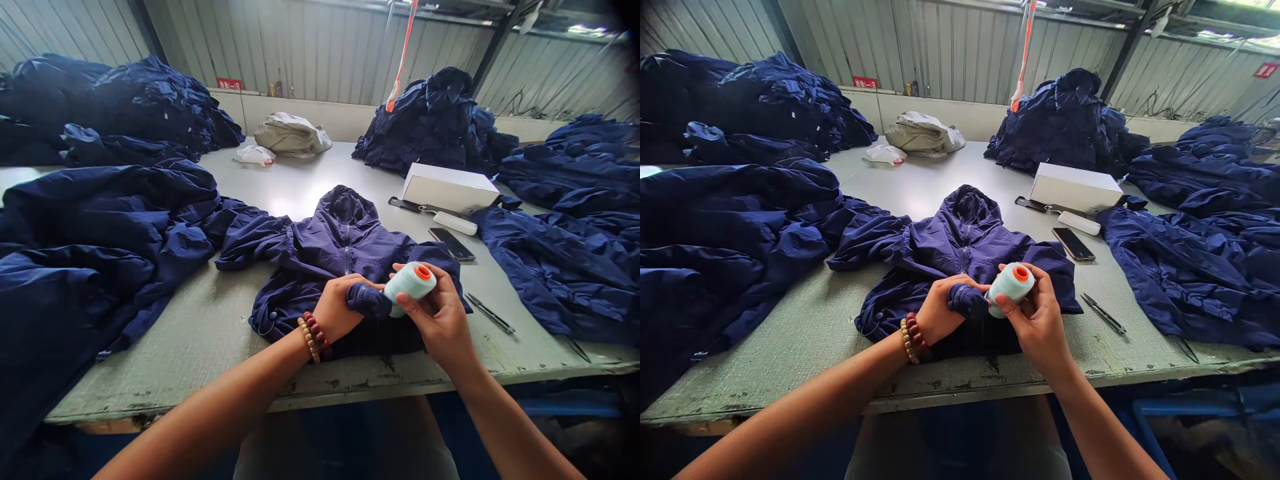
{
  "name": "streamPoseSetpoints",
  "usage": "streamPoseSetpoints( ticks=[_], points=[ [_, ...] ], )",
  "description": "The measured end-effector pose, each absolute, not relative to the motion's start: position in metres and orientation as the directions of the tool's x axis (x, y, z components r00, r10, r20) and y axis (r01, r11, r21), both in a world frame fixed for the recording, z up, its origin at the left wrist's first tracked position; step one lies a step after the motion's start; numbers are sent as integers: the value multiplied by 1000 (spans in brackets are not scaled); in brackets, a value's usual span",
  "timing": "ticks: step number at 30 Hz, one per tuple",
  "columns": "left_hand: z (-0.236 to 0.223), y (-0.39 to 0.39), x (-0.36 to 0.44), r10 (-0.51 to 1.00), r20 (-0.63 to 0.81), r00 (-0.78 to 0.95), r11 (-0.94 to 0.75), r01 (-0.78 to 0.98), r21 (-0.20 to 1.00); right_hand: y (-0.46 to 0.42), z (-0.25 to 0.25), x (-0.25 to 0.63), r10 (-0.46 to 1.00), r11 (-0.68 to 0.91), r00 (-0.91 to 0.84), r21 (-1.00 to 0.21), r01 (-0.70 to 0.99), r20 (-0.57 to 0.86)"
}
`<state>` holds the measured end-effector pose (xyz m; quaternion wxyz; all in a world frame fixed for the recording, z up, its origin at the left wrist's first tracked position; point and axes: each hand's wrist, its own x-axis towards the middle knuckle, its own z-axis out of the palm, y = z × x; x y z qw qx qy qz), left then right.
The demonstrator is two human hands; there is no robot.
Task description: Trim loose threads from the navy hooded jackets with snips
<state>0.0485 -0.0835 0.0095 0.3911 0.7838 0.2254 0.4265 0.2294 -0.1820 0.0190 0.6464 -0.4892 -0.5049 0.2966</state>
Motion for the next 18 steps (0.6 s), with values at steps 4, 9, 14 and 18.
streamPoseSetpoints(
  ticks=[4, 9, 14, 18],
  points=[
    [6, -82, 49, 653, 516, 555, -628, 16, 778, -188, 17, 233, 880, 327, 313, -934, 146, 357],
    [8, -79, 49, 736, 433, 521, -543, 73, 836, -198, 17, 237, 886, 317, 315, -940, 125, 340],
    [15, -77, 47, 714, 418, 561, -500, -8, 866, -200, 22, 237, 897, 307, 307, -948, 82, 317],
    [20, -75, 47, 763, 402, 506, -449, -33, 893, -205, 27, 236, 927, 253, 261, -963, 98, 270]
  ],
)
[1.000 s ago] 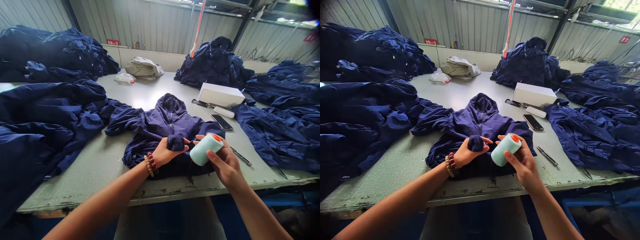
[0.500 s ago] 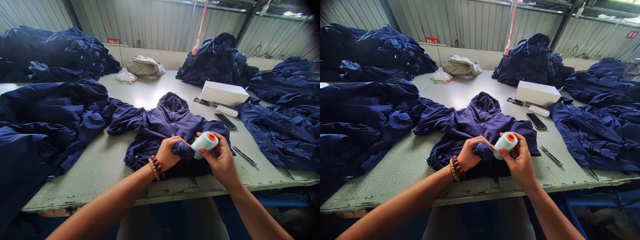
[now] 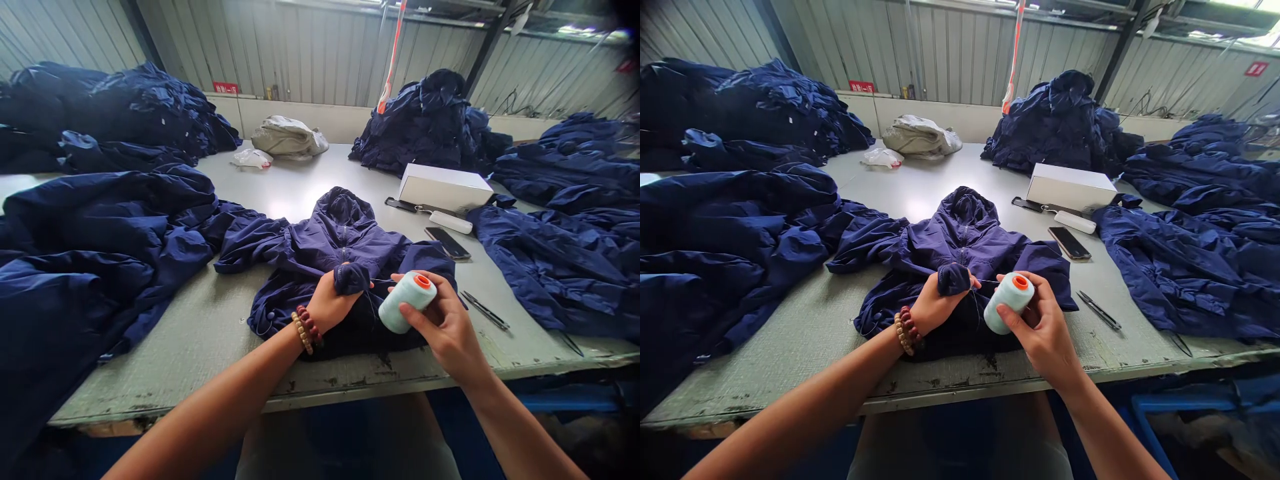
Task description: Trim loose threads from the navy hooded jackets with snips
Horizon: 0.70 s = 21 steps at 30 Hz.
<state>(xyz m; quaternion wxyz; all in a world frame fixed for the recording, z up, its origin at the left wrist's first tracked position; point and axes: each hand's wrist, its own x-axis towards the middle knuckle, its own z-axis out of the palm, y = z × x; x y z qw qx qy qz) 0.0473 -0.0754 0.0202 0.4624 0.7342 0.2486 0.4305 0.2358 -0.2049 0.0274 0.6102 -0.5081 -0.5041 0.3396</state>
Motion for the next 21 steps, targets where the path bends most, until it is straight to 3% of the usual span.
streamPoseSetpoints(
  ticks=[4, 11, 21],
  points=[
    [21, -71, 47, 779, 355, 517, -396, -34, 918, -217, 33, 236, 958, 185, 188, -968, 168, 216],
    [8, -68, 46, 808, 388, 443, -459, 61, 887, -235, 33, 227, 988, 59, 133, -982, 177, 83],
    [16, -76, 41, 775, 478, 414, -543, 49, 838, -236, -9, 209, 963, 193, 121, -928, 318, 241]
  ],
)
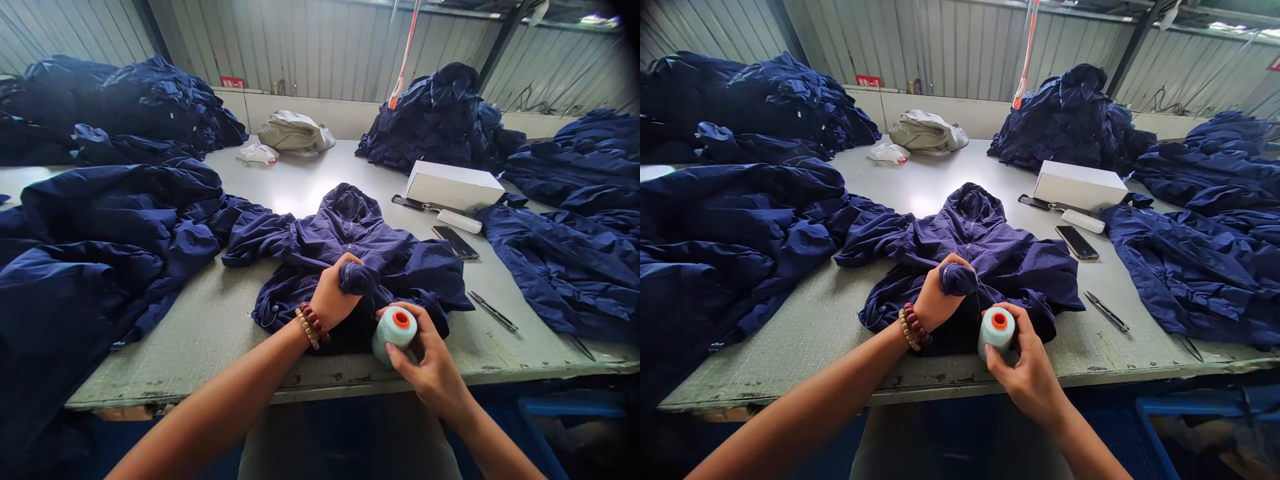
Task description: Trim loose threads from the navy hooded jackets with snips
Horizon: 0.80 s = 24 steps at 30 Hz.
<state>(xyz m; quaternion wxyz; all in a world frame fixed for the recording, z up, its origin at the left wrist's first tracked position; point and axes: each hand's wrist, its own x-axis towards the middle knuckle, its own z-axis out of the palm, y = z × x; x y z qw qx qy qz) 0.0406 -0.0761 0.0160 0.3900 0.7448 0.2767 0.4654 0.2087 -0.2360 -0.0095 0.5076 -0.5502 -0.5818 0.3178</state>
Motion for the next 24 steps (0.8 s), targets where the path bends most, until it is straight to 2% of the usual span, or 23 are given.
streamPoseSetpoints(
  ticks=[7, 12, 15, 19, 24],
  points=[
    [15, -69, 41, 773, 529, 349, -613, 197, 765, -177, -18, 234, 943, 300, 44, -903, 309, 329],
    [17, -61, 37, 802, 531, 273, -592, 248, 767, -165, -7, 236, 965, 261, -28, -945, 199, 260],
    [16, -63, 34, 776, 531, 340, -620, 250, 744, -190, -1, 235, 965, 261, -47, -947, 186, 257],
    [15, -68, 34, 695, 535, 480, -698, 276, 660, -220, -9, 237, 968, 249, -70, -923, 293, 239],
    [17, -69, 35, 668, 518, 535, -716, 272, 643, -228, -16, 242, 974, 226, -45, -922, 313, 223]
  ],
)
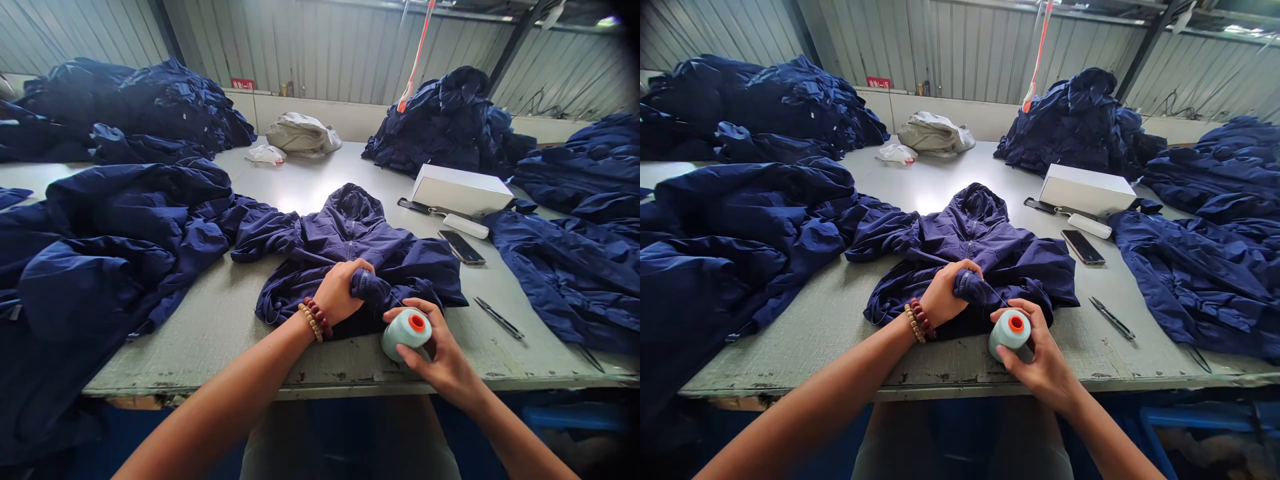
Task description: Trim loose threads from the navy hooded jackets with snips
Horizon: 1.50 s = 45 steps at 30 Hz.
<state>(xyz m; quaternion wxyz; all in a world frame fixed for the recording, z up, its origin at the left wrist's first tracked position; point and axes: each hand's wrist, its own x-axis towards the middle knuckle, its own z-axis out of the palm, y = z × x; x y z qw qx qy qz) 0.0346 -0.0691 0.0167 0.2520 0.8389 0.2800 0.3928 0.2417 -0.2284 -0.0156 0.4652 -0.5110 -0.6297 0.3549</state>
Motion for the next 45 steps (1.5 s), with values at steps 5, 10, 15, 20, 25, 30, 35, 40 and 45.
streamPoseSetpoints(
  ticks=[5, 10, 15, 20, 25, 30, 35, 40, 45],
  points=[
    [16, -69, 33, 682, 517, 516, -705, 280, 651, -220, 10, 246, 961, 275, -45, -925, 263, 272],
    [15, -70, 33, 665, 529, 527, -724, 282, 629, -175, 49, 246, 994, 84, 25, -913, 399, 102],
    [13, -69, 33, 678, 527, 513, -710, 269, 650, -137, 57, 236, 984, -23, -158, -943, 333, -80],
    [13, -65, 32, 714, 471, 519, -605, 117, 788, -137, 45, 229, 995, -30, -84, -986, 166, -45],
    [21, -61, 27, 513, 524, 679, -599, -155, 786, -140, 34, 232, 1000, -6, 14, -992, 123, -4],
    [34, -64, 24, 429, 417, 801, -559, -127, 819, -142, 31, 233, 999, 1, 51, -989, 147, 8],
    [35, -68, 26, 449, 361, 818, -510, -97, 854, -145, 36, 232, 999, 26, 35, -973, 229, 35],
    [23, -61, 28, 602, 389, 698, -593, 63, 803, -146, 40, 232, 997, 52, 44, -961, 271, 67],
    [17, -64, 32, 718, 524, 459, -672, 259, 694, -145, 40, 231, 997, 60, 21, -951, 303, 70]
  ],
)
